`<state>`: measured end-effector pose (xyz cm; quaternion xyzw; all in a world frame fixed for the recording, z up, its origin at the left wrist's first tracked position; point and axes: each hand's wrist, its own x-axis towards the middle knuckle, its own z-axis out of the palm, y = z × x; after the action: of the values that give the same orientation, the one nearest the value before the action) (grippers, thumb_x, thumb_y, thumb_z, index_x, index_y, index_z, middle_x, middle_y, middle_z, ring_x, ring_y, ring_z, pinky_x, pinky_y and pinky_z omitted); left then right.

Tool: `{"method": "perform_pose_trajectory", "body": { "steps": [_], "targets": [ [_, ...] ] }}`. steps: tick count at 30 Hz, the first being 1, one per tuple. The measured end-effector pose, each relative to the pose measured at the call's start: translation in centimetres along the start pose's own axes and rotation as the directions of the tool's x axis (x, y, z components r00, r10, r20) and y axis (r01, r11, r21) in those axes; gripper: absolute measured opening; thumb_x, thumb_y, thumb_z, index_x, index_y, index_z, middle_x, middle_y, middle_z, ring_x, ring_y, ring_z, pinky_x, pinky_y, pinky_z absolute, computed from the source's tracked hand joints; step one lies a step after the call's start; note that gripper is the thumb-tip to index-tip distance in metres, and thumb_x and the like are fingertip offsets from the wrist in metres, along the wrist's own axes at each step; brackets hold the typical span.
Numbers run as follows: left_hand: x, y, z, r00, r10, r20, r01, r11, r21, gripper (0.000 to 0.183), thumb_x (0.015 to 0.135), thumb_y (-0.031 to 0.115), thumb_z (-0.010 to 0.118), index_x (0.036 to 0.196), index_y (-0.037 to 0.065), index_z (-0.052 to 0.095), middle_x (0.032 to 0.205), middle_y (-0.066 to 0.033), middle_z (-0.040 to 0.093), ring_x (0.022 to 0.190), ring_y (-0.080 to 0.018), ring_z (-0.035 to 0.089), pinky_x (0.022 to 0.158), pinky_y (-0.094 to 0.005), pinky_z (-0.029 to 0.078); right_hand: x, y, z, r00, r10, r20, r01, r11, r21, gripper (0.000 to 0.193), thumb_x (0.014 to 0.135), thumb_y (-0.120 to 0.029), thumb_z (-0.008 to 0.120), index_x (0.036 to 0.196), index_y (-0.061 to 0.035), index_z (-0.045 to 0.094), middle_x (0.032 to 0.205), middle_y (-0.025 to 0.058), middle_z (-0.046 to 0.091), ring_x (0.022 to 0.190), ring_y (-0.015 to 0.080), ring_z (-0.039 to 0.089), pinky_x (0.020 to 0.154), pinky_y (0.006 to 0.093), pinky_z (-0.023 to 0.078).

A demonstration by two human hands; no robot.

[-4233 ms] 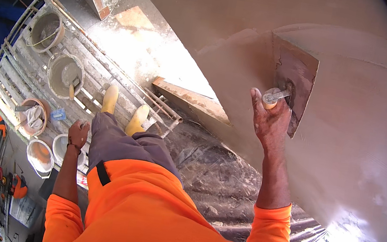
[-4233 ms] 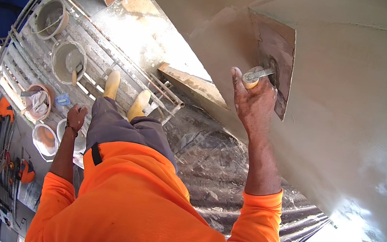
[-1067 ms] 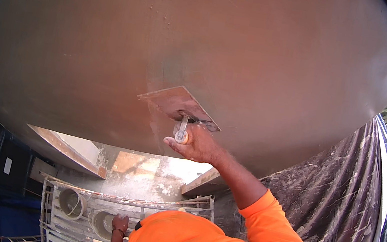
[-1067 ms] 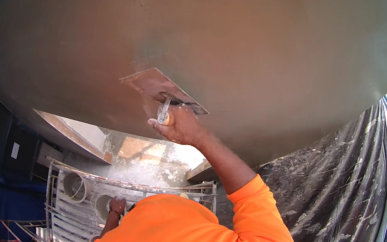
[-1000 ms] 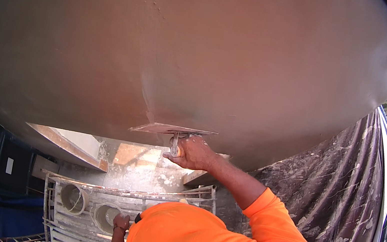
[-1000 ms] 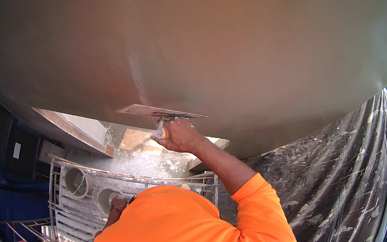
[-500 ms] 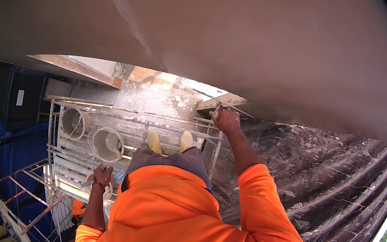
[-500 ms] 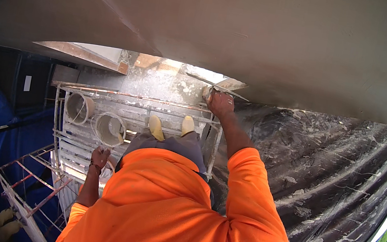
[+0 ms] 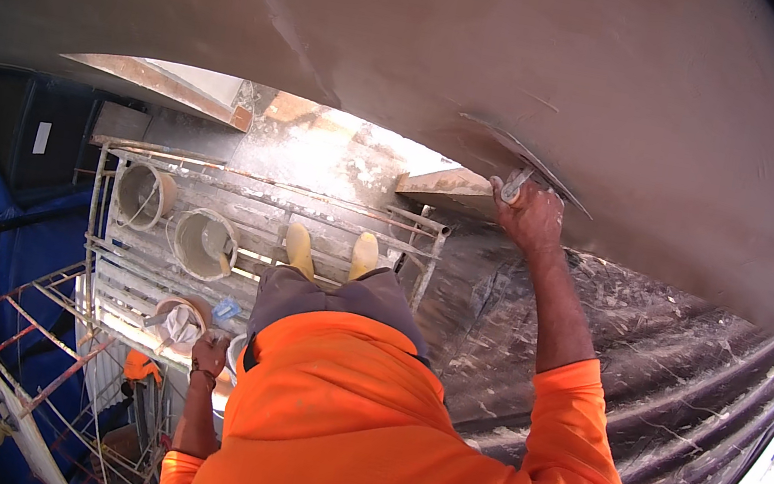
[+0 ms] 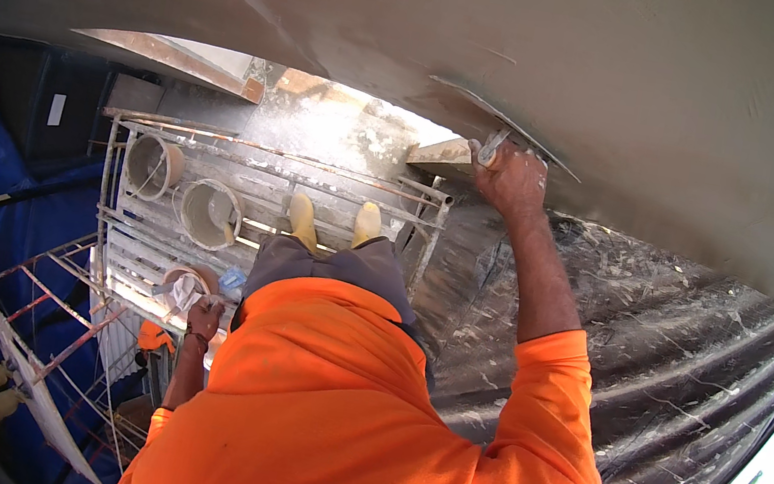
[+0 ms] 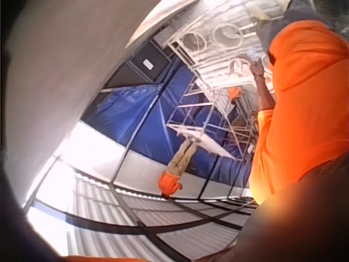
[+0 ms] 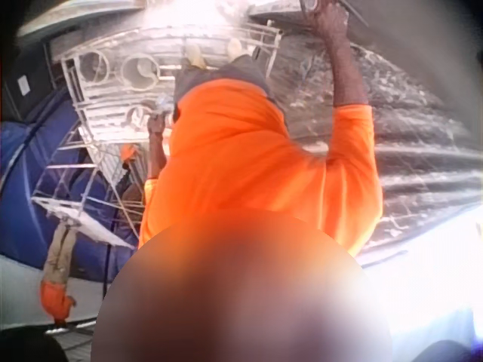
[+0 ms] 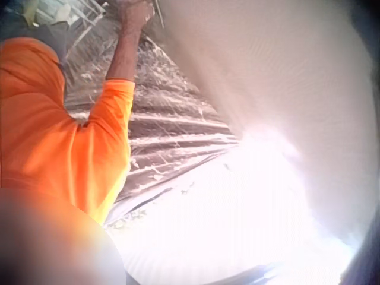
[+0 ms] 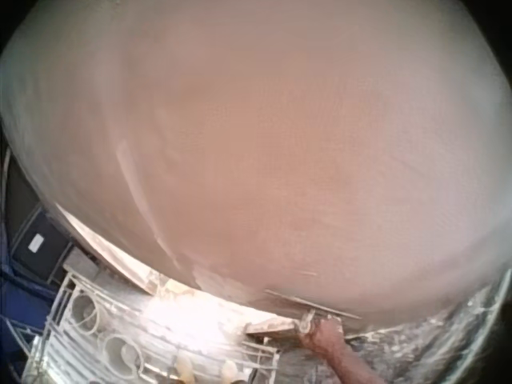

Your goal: The person applies plaster to a ceiling using a trowel and hawk. They repeatedly scoop plaster from a bucket, spread it on the ceiling, and smooth the surface with the trowel.

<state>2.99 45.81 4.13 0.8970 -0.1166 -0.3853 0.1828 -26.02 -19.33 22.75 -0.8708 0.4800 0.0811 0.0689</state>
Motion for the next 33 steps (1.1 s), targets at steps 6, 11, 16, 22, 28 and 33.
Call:
{"method": "perform_pose_trajectory", "body": {
  "steps": [6,11,16,22,28,33],
  "targets": [
    [0.5,3.3,0.2,1.0,-0.013,-0.024,0.011,0.997,-0.077,0.036,0.091,0.031,0.072,0.087,-0.003,0.061,0.078,-0.0189,0.068,0.071,-0.0315,0.064,0.07,-0.0414,0.05,-1.3,0.7,7.5,0.981,-0.193,0.017,0.194,0.981,-0.01,0.042,0.095,-0.046,0.061,0.092,-0.0069,0.074,0.074,0.0178,0.072,0.073,0.036,0.073,0.073,0.0491,0.059],
    [-1.8,8.5,0.2,0.989,0.102,-0.103,-0.121,0.974,-0.193,0.033,0.096,0.027,0.071,0.082,0.0,0.058,0.069,-0.0031,0.056,0.068,-0.012,0.047,0.063,-0.0338,0.042,2.4,0.7,19.4,0.974,-0.225,-0.011,0.225,0.973,0.045,0.03,0.09,-0.037,0.064,0.09,-0.0082,0.074,0.081,0.0153,0.073,0.08,0.0346,0.073,0.074,0.048,0.059],
    [-3.4,6.4,1.6,0.996,-0.025,-0.089,0.002,0.968,-0.252,0.031,0.094,0.026,0.072,0.083,0.0,0.06,0.072,-0.0048,0.059,0.068,-0.0138,0.049,0.065,-0.033,0.044,5.2,-0.4,19.9,0.982,-0.187,0.016,0.188,0.982,-0.001,0.029,0.091,-0.035,0.062,0.094,-0.0083,0.072,0.084,0.0151,0.074,0.081,0.0348,0.073,0.075,0.0486,0.059],
    [-2.2,2.5,2.8,0.998,-0.012,-0.068,0.0,0.985,-0.173,0.035,0.091,0.03,0.071,0.083,-0.003,0.061,0.076,-0.017,0.066,0.071,-0.0303,0.063,0.07,-0.0419,0.048,3.5,-3.2,8.4,0.994,-0.092,0.055,0.096,0.993,-0.065,0.041,0.098,-0.044,0.056,0.098,-0.0056,0.071,0.084,0.0196,0.075,0.081,0.0363,0.074,0.074,0.0484,0.06],
    [4.4,5.0,2.2,0.995,0.039,-0.087,-0.038,0.999,0.013,0.042,0.088,0.037,0.071,0.087,-0.004,0.063,0.081,-0.0251,0.067,0.075,-0.038,0.066,0.07,-0.0465,0.049,0.5,-5.6,-5.6,0.978,-0.163,-0.131,0.167,0.986,0.02,0.051,0.099,-0.05,0.057,0.091,-0.0017,0.07,0.075,0.0217,0.071,0.072,0.0405,0.072,0.068,0.0506,0.058],
    [9.7,9.6,1.7,0.967,0.223,-0.128,-0.238,0.963,-0.125,0.035,0.087,0.03,0.072,0.096,-0.004,0.068,0.087,-0.0228,0.072,0.082,-0.0329,0.071,0.074,-0.0439,0.053,-2.2,-7.1,-17.6,0.974,-0.128,-0.187,0.149,0.984,0.1,0.046,0.094,-0.045,0.068,0.085,-0.0002,0.069,0.076,0.0227,0.07,0.074,0.0418,0.07,0.069,0.0513,0.057]
  ]
}}
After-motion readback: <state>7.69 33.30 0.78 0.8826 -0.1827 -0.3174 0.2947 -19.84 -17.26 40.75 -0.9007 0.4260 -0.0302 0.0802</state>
